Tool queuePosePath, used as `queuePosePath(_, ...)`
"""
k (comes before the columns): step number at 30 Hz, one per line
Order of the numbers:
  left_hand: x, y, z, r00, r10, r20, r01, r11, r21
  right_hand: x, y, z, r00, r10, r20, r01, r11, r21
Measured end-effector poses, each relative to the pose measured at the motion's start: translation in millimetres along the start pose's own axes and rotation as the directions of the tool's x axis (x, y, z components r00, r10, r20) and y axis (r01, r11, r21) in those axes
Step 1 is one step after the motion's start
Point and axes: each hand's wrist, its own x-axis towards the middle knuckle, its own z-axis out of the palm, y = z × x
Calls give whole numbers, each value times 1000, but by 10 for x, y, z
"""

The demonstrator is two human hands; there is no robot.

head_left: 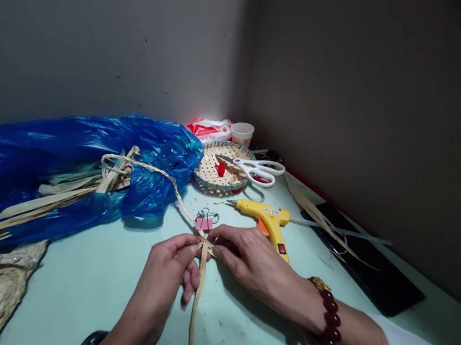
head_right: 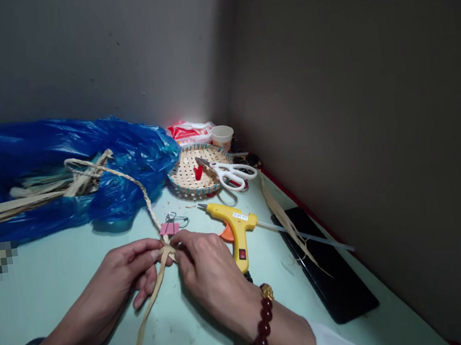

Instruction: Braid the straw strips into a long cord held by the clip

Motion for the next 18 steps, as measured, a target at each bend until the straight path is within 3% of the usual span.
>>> queuePosePath(7, -28, 60, 49, 1000, -1, -5, 1, 998, 70, 12, -20, 12, 999, -33, -20, 32, 999, -41)
queuePosePath(12, -27, 66, 53, 999, 2, -32, -2, 1000, 15, -39, -30, -122, 996, -52, -67, 43, 991, -124)
queuePosePath(14, -14, 61, 37, 1000, -5, -13, 5, 1000, -11, -88, -59, -212, 997, -74, -25, 68, 983, -173)
queuePosePath(18, 17, 41, 7, 1000, -10, 2, 10, 998, -55, -190, -132, -347, 983, -17, 182, 64, 964, -259)
